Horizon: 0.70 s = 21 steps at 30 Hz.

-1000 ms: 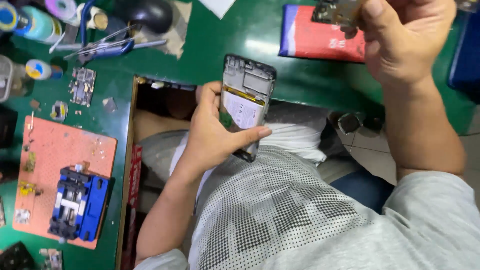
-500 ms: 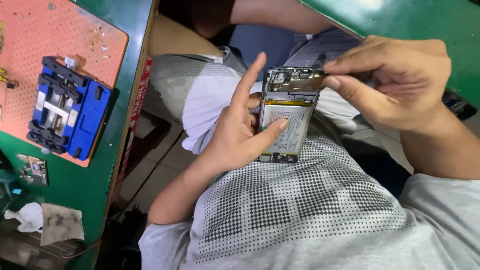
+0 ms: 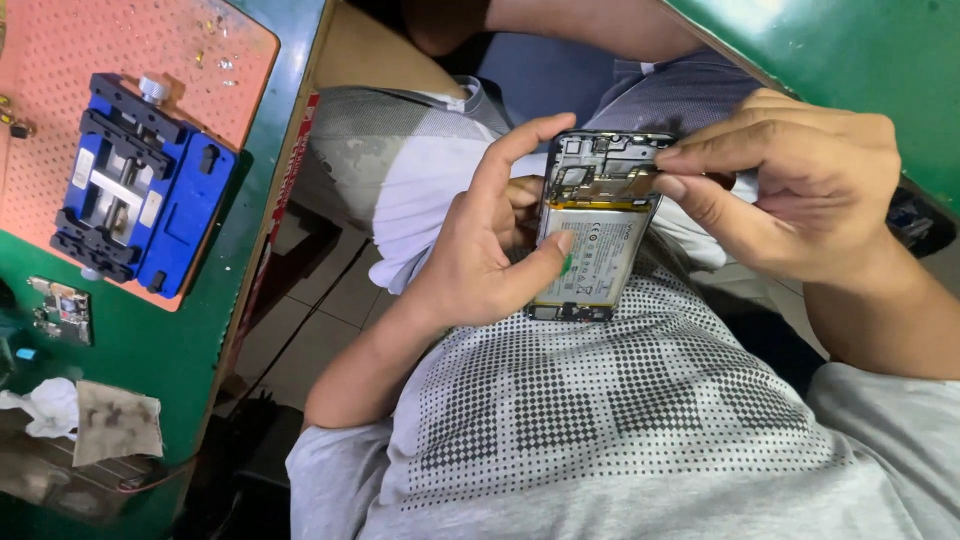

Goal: Technician reassembles a mobile phone, connects internal ribbon cables using tweezers, installs the battery, and plugs in a charging cable to verify functionality.

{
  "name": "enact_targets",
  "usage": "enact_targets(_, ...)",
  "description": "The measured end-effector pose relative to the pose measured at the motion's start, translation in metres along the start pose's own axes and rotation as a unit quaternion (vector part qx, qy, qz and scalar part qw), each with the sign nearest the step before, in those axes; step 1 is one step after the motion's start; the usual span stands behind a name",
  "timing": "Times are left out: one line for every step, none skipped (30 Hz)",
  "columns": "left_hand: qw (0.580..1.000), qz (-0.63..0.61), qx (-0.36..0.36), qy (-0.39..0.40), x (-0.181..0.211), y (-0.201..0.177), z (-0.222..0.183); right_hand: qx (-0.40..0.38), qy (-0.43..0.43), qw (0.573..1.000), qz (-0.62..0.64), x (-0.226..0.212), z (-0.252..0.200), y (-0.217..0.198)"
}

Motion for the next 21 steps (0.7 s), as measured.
enact_targets(1.0,-0.008,-0.013,0.008,0.0,0.0,0.0,0.008,-0.003,1.0,0.001,0.001,-0.001,0.001)
enact_targets(1.0,-0.007,-0.011,0.008,-0.002,-0.001,0.0,0.008,-0.003,1.0,0.003,0.001,-0.001,0.0)
enact_targets(0.999,-0.018,-0.017,0.034,-0.001,-0.002,-0.001,0.009,0.004,1.0,0.0,0.001,-0.001,0.0)
enact_targets(0.998,-0.028,-0.023,0.06,-0.001,-0.002,-0.001,0.01,0.011,1.0,-0.003,0.002,-0.002,-0.001)
enact_targets(0.998,-0.028,-0.025,0.059,-0.001,-0.004,-0.001,0.011,0.013,1.0,-0.004,0.002,-0.001,0.0)
enact_targets(0.998,-0.007,-0.017,0.066,0.0,-0.006,0.0,0.008,0.023,1.0,-0.005,0.002,0.0,0.001)
enact_targets(0.997,0.013,-0.009,0.074,0.001,-0.008,0.0,0.004,0.033,0.999,-0.008,0.003,0.001,0.001)
enact_targets(0.997,0.012,-0.011,0.074,0.003,-0.008,0.001,0.005,0.034,0.999,-0.009,0.002,0.001,0.001)
enact_targets(0.997,0.03,0.0,0.069,0.004,-0.009,0.002,0.004,0.033,0.999,-0.006,0.002,0.003,0.001)
enact_targets(0.997,0.048,0.012,0.065,0.005,-0.011,0.003,0.004,0.032,0.999,-0.004,0.002,0.004,0.001)
enact_targets(0.997,0.049,0.012,0.064,0.004,-0.011,0.004,0.004,0.032,0.999,-0.004,0.001,0.004,0.001)
enact_targets(0.996,0.06,0.014,0.068,0.004,-0.012,0.004,0.0,0.044,0.999,-0.003,0.001,0.005,0.001)
enact_targets(0.995,0.071,0.017,0.072,0.004,-0.013,0.005,-0.003,0.056,0.998,-0.003,0.0,0.005,0.001)
enact_targets(0.995,0.071,0.017,0.072,0.005,-0.013,0.005,-0.003,0.056,0.998,-0.003,0.0,0.005,0.001)
enact_targets(0.994,0.077,0.015,0.072,0.005,-0.013,0.005,-0.008,0.06,0.998,-0.004,-0.001,0.005,0.001)
enact_targets(0.994,0.082,0.013,0.072,0.006,-0.013,0.005,-0.012,0.064,0.998,-0.004,-0.001,0.006,0.001)
enact_targets(0.994,0.083,0.015,0.072,0.005,-0.014,0.005,-0.013,0.063,0.998,-0.003,-0.001,0.006,0.001)
enact_targets(0.993,0.089,0.015,0.071,0.004,-0.014,0.005,-0.015,0.073,0.997,-0.002,-0.001,0.005,0.001)
enact_targets(0.993,0.095,0.015,0.07,0.003,-0.014,0.006,-0.016,0.083,0.996,-0.001,0.0,0.005,0.001)
enact_targets(0.993,0.096,0.017,0.07,0.003,-0.015,0.005,-0.017,0.082,0.996,0.0,0.0,0.005,0.001)
enact_targets(0.994,0.078,0.005,0.079,0.004,-0.014,0.005,-0.017,0.081,0.997,-0.001,0.0,0.005,0.001)
Point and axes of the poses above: each hand's wrist, its own z-axis towards the middle knuckle, its own y-axis out of the palm, x = y × z, the point moved 4 cm from there along z, towards the middle knuckle, and after that the axes turned 1 degree about -x, right-handed, at the moved point
